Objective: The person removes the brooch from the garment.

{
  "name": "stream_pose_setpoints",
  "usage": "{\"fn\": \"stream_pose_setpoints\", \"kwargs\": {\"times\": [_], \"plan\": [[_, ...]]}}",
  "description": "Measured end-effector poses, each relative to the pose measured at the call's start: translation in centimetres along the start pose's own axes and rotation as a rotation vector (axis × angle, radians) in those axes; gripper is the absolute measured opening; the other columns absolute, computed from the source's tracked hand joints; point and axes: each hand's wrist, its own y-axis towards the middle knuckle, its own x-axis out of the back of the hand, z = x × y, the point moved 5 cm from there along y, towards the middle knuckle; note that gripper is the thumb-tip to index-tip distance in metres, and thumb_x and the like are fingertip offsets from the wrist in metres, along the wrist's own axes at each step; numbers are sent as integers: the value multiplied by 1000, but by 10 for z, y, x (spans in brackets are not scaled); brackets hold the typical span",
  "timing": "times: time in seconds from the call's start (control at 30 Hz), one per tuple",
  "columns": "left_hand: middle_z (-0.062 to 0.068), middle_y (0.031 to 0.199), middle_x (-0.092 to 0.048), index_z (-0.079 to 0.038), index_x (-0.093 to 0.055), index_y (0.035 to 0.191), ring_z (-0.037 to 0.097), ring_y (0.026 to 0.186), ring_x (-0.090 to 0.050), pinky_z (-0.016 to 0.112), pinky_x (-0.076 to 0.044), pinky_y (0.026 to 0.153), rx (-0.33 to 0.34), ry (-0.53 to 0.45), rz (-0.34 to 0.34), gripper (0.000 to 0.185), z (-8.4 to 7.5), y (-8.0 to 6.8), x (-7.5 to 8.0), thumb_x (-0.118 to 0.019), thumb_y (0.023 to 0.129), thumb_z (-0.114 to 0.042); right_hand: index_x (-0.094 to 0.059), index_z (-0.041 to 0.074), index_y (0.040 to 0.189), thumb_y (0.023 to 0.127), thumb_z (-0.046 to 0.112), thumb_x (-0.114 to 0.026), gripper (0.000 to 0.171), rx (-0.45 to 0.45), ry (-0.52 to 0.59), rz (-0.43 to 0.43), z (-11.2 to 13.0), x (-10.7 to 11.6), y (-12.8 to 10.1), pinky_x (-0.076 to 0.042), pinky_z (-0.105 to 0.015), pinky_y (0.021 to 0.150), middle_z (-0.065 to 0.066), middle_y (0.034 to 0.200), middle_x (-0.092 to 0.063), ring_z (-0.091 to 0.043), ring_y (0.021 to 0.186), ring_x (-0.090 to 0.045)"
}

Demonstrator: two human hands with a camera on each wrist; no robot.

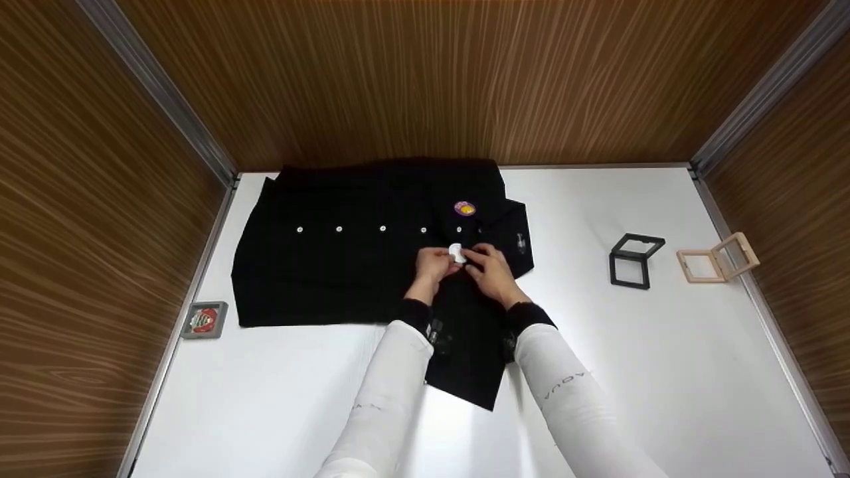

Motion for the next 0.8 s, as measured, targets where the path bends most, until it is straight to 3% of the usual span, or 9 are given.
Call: {"fn": "stream_pose_setpoints", "kwargs": {"times": [0.4, 0.63, 0.8], "plan": [[22, 94, -70, 16, -66, 102, 23, 72, -69, 26, -58, 68, -51, 30, -27, 20, 3, 0, -5, -64, 81, 17, -59, 5, 135, 91, 10, -67, 44, -8, -28, 15, 0, 3, -3, -35, -47, 106, -20, 133, -51, -41, 122, -45], [20, 83, -67, 11, -57, 108, 24, 68, -69, 29, -59, 66, -84, 55, -65, 34, 1, -1, -2, -65, 76, 20, -46, -2, 143, 92, 10, -65, 56, -44, 2, 86, 0, 4, -3, -27, -43, 113, -22, 143, -46, -37, 133, -39], [23, 80, -68, 9, -60, 110, 27, 67, -70, 30, -59, 64, -134, 67, -57, 37, -2, -3, -1, -64, 75, 22, -51, -8, 134, 92, 9, -66, 47, -21, -12, 76, 3, 12, -3, -30, -42, 112, -25, 137, -50, -37, 131, -44]]}}
